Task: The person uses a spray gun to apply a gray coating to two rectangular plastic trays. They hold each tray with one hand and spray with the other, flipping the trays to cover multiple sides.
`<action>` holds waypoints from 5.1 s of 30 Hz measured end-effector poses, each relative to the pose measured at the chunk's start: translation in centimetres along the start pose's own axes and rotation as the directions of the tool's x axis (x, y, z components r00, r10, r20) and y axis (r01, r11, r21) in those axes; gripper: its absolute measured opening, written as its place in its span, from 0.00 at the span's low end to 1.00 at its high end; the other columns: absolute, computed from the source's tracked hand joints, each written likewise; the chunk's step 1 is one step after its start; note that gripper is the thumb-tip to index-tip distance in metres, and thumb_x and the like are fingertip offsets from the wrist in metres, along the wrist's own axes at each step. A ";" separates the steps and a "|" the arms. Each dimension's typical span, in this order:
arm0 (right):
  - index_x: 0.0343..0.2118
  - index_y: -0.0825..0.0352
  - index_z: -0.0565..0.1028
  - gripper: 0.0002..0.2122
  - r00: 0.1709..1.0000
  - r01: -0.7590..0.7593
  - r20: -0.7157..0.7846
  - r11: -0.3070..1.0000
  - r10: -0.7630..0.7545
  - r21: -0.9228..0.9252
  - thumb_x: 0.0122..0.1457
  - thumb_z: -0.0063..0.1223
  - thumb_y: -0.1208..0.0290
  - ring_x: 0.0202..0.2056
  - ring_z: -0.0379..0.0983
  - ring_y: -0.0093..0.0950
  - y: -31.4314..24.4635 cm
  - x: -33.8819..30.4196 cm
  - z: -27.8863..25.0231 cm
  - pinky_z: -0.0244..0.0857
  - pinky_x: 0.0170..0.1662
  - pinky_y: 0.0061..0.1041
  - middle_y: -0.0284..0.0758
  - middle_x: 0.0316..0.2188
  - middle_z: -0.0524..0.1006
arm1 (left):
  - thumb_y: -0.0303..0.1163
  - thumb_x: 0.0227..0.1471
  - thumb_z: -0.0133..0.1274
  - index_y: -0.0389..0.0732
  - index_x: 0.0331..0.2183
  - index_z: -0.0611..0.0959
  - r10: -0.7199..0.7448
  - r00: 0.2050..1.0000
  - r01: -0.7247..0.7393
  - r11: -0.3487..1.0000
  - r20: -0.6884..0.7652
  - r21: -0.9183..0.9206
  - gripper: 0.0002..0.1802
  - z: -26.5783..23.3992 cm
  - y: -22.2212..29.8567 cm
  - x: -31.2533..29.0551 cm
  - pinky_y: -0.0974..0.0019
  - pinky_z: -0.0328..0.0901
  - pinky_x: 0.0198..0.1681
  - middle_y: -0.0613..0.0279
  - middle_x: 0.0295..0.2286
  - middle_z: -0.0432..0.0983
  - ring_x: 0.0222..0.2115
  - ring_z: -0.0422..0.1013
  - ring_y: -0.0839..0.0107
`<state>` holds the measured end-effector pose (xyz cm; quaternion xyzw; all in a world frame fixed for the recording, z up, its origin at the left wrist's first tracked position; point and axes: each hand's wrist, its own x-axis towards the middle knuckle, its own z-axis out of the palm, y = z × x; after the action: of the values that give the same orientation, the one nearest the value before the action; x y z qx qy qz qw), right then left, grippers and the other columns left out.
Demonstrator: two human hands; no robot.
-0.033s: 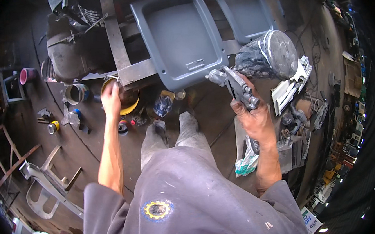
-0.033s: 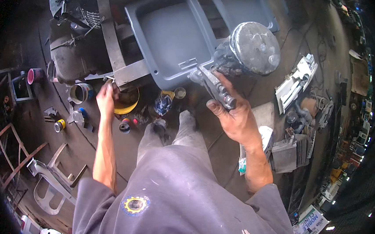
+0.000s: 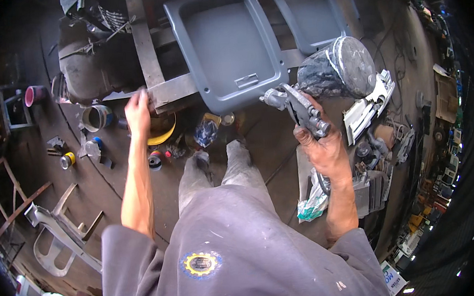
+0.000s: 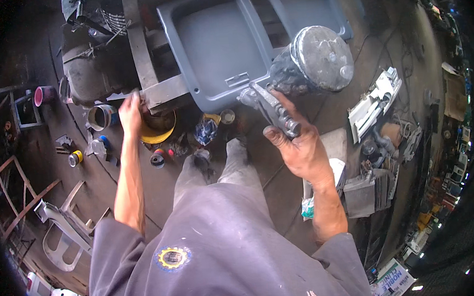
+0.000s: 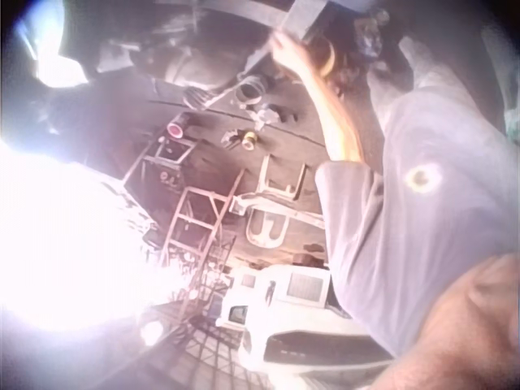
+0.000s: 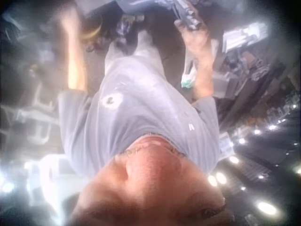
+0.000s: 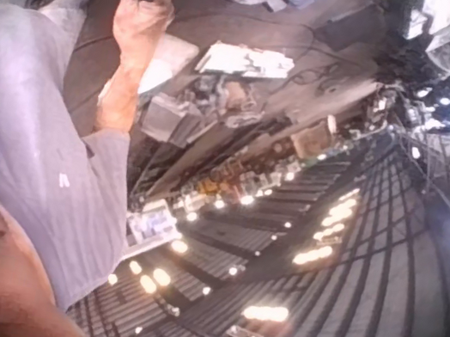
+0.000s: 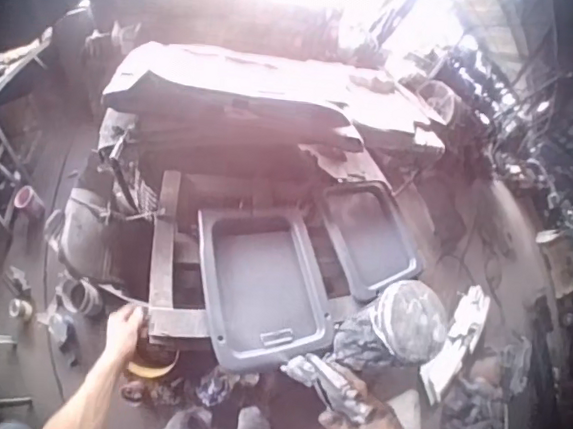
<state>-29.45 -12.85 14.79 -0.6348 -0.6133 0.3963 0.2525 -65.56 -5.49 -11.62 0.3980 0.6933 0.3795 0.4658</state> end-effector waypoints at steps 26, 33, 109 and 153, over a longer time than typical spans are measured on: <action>0.60 0.64 0.65 0.33 0.917 -0.161 0.368 0.987 0.152 -0.006 0.56 0.58 0.50 0.27 0.64 0.16 -2.8 11.3 -7.8 0.61 0.34 0.18 0.31 0.35 0.77 | 0.72 0.55 0.24 0.38 0.50 0.73 -0.068 0.853 0.498 0.402 0.518 -0.768 0.47 11.0 13.1 20.7 0.47 0.63 0.54 0.48 0.46 0.73 0.48 0.69 0.55; 0.59 0.70 0.64 0.33 0.756 -0.376 0.518 0.913 0.400 -0.157 0.58 0.57 0.51 0.27 0.63 0.16 -3.3 14.9 -7.0 0.62 0.33 0.20 0.31 0.25 0.72 | 0.72 0.55 0.25 0.36 0.38 0.80 -0.014 0.837 0.516 0.354 0.548 -0.780 0.47 10.8 12.8 22.1 0.50 0.69 0.45 0.51 0.34 0.80 0.39 0.75 0.56; 0.60 0.63 0.65 0.30 0.847 -0.450 -0.029 0.744 0.531 0.495 0.57 0.59 0.56 0.20 0.61 0.12 6.1 -1.7 -5.3 0.56 0.22 0.15 0.28 0.30 0.76 | 0.29 0.24 0.63 0.38 0.61 0.57 0.233 0.747 -0.647 0.473 0.623 0.599 0.58 24.1 9.0 -5.2 0.54 0.54 0.54 0.52 0.46 0.67 0.47 0.62 0.55; 0.57 0.60 0.67 0.25 0.987 -0.134 -0.087 0.991 0.135 0.020 0.60 0.55 0.55 0.45 0.75 0.34 2.5 14.5 -1.5 0.66 0.49 0.31 0.39 0.42 0.79 | 0.25 0.31 0.58 0.38 0.37 0.75 0.524 0.727 -0.679 0.453 0.444 0.577 0.23 24.2 5.8 -7.7 0.54 0.58 0.45 0.51 0.44 0.70 0.41 0.66 0.57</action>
<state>-27.76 1.25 10.84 -0.6898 -0.5546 0.3885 0.2565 -39.60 -6.37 -10.51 0.8002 0.5437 0.1807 0.1770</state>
